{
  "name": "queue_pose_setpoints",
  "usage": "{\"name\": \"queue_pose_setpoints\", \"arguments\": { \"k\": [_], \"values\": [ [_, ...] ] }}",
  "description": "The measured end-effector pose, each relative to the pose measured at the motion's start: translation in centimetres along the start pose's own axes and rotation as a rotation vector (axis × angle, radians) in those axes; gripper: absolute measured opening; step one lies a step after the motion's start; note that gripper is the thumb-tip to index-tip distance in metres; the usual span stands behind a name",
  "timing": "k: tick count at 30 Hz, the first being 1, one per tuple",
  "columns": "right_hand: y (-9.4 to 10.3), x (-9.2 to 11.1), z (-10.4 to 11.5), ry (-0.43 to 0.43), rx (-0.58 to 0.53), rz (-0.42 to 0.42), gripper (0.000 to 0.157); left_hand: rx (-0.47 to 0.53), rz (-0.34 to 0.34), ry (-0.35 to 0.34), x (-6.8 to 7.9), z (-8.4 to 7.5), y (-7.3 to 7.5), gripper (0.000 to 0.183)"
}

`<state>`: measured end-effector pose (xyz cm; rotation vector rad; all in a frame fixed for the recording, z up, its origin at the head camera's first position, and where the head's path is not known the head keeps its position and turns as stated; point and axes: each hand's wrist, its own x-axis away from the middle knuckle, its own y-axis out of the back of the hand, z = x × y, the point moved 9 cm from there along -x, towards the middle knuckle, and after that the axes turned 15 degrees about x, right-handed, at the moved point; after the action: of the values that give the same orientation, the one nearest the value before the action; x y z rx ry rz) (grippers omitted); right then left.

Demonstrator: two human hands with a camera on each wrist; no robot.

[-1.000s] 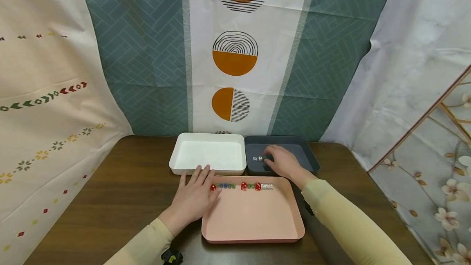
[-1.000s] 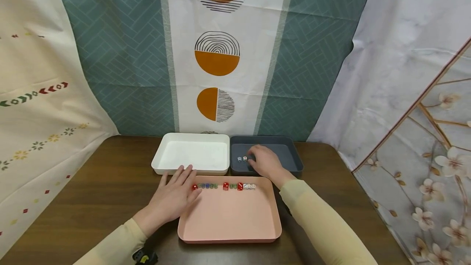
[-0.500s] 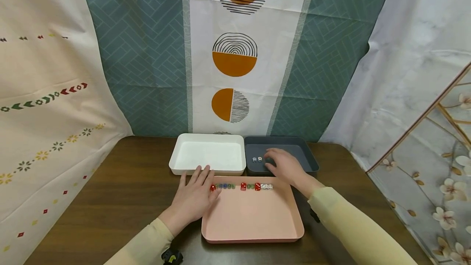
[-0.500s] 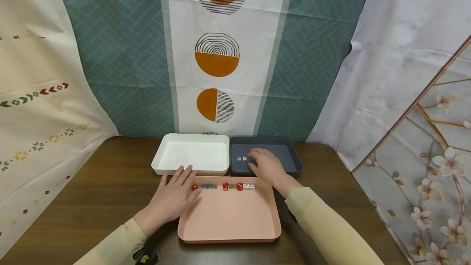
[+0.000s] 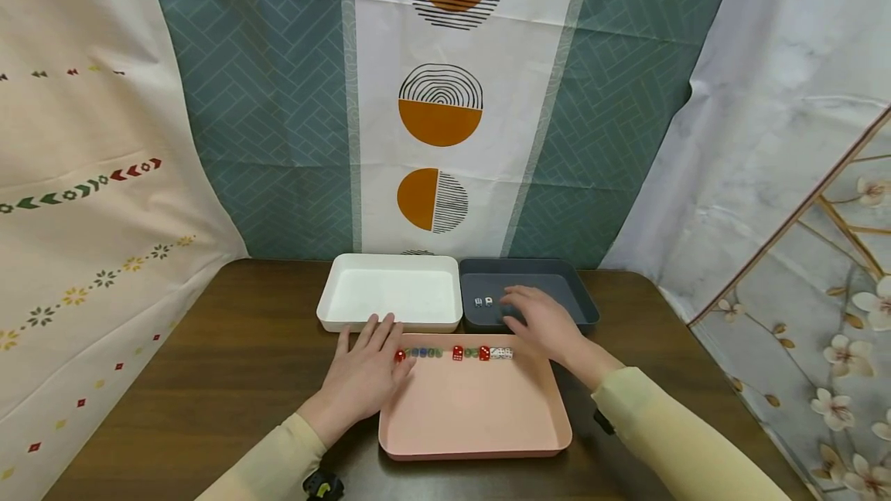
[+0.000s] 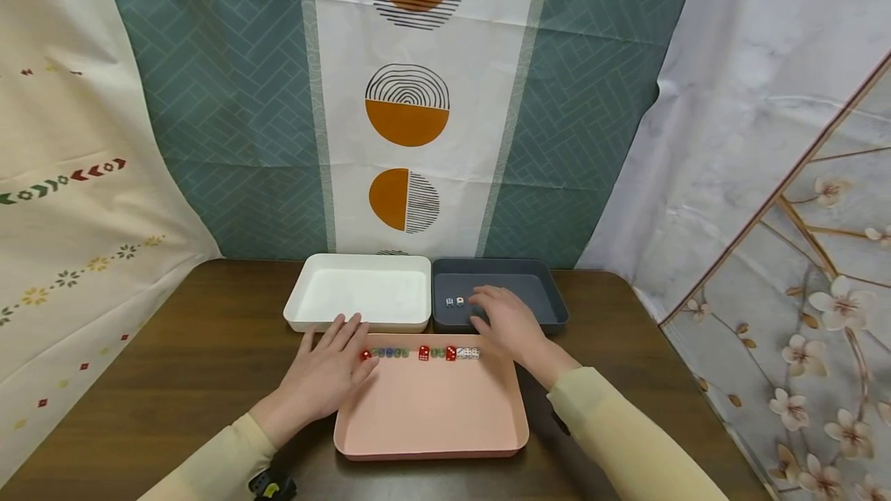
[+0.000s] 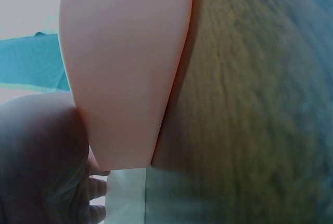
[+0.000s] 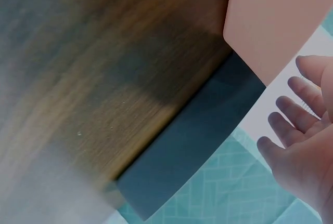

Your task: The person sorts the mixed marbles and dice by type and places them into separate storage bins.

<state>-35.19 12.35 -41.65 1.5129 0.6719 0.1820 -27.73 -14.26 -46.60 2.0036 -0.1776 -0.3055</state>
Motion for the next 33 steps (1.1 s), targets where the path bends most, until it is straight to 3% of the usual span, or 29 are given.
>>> {"name": "queue_pose_setpoints", "arguments": {
  "k": [16, 33],
  "values": [
    [0.8, 2.7, 0.4, 0.024, -0.019, -0.012, 0.042, 0.006, 0.003, -0.001, 0.1, -0.1, 0.3, 0.073],
    [0.7, 4.2, 1.3, 0.089, 0.008, -0.053, 0.029, 0.005, 0.0, -0.008, 0.2, -0.2, 0.4, 0.072]
  ]
}}
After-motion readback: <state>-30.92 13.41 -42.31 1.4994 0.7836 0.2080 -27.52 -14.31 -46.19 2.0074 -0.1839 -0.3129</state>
